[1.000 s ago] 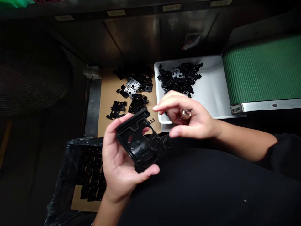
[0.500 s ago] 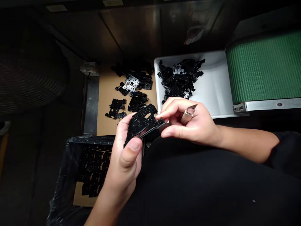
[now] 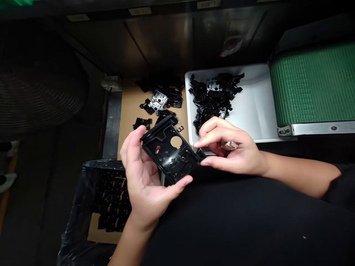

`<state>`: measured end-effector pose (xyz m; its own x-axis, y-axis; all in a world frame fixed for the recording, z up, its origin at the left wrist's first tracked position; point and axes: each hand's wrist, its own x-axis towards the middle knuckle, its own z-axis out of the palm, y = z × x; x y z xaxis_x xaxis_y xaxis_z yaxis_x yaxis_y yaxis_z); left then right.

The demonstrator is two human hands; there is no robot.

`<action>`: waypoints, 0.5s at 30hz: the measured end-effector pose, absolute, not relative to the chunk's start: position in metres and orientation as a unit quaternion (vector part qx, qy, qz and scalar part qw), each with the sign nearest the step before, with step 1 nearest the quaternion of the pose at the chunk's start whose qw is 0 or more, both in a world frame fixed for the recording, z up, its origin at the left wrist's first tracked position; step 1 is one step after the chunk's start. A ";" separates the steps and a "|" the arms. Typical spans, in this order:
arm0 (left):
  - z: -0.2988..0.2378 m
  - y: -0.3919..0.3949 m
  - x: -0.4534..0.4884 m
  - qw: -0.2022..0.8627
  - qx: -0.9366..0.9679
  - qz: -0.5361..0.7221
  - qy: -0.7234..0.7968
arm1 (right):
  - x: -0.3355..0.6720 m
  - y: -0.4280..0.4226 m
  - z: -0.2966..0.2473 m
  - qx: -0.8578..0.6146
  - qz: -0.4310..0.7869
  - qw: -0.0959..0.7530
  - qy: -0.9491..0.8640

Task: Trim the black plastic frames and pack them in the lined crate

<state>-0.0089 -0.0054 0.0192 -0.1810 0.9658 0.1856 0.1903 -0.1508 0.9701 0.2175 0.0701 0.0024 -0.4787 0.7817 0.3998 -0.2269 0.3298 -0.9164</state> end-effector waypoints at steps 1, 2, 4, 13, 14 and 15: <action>0.021 -0.006 -0.008 0.360 0.536 0.538 0.541 | 0.219 0.070 0.002 -0.207 0.542 0.465 -0.669; 0.022 -0.007 -0.007 0.362 0.540 0.536 0.539 | 0.220 0.070 0.003 -0.205 0.541 0.463 -0.672; 0.025 -0.008 -0.006 0.350 0.549 0.536 0.538 | 0.221 0.071 0.004 -0.196 0.536 0.458 -0.682; 0.031 -0.011 -0.004 0.193 0.669 0.461 0.550 | 0.215 0.074 0.034 -0.259 0.579 0.429 -0.643; 0.031 -0.012 -0.004 0.194 0.667 0.461 0.552 | 0.213 0.075 0.040 -0.272 0.572 0.412 -0.655; 0.031 -0.012 -0.003 0.193 0.665 0.459 0.556 | 0.211 0.076 0.045 -0.280 0.558 0.396 -0.673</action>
